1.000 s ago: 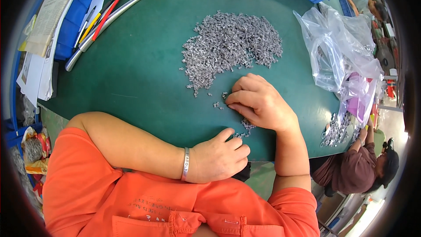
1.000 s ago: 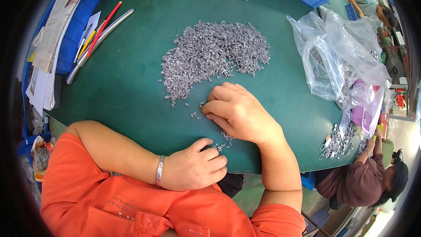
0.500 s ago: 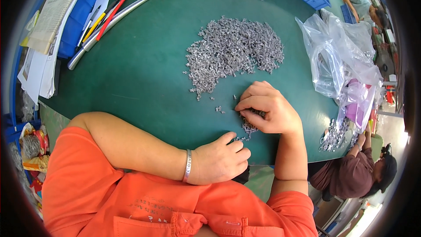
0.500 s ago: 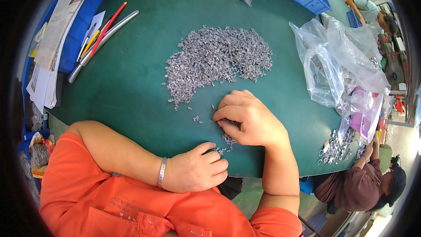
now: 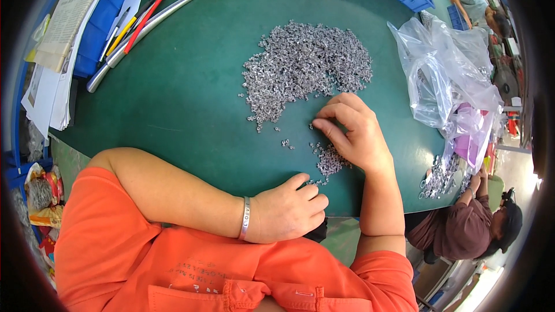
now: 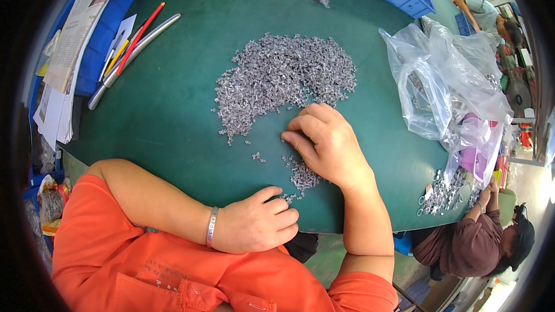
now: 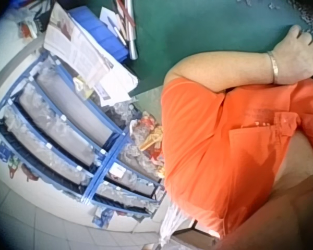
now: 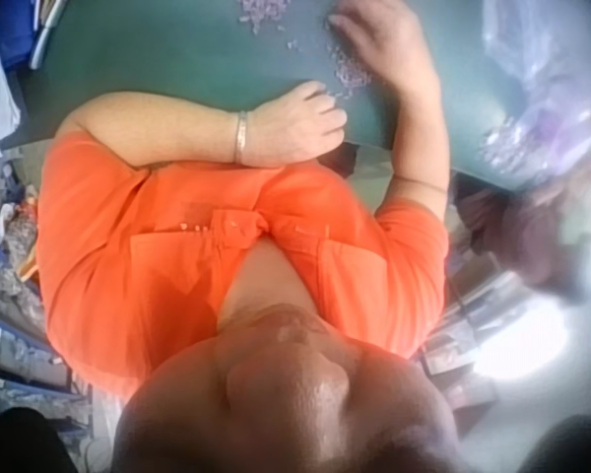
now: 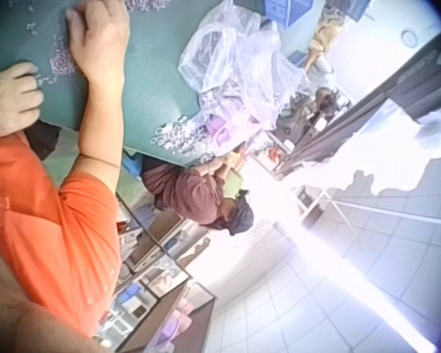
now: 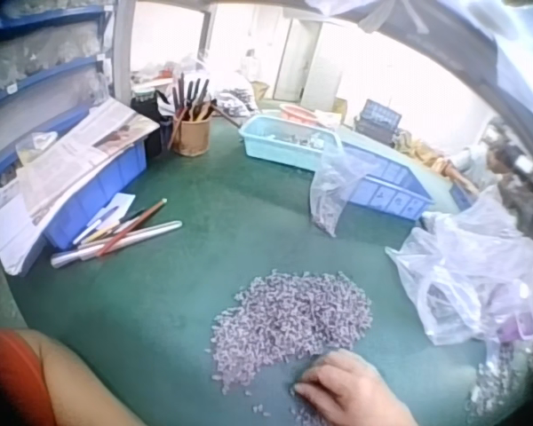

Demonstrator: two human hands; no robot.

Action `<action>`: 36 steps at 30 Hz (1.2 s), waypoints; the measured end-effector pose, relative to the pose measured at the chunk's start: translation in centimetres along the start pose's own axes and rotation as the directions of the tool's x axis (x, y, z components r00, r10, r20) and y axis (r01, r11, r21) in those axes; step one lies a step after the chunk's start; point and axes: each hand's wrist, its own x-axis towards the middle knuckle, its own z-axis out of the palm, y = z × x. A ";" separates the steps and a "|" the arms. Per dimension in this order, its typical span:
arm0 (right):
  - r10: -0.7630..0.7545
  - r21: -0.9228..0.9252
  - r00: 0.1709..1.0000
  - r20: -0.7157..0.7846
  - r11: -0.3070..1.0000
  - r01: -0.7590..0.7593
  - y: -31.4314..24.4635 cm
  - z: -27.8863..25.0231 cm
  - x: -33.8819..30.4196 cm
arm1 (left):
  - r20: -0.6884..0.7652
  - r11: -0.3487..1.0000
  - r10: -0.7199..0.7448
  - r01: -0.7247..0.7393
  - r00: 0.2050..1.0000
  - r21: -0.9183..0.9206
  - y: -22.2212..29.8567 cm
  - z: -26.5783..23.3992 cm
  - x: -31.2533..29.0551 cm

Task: The person sorts small metal components from a pile on a work table by hand.

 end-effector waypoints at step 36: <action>-0.129 0.101 0.969 0.211 0.989 0.109 -0.8 -1.0 0.1 | 0.016 1.000 0.000 0.000 1.000 -0.008 0.1 0.0 -0.1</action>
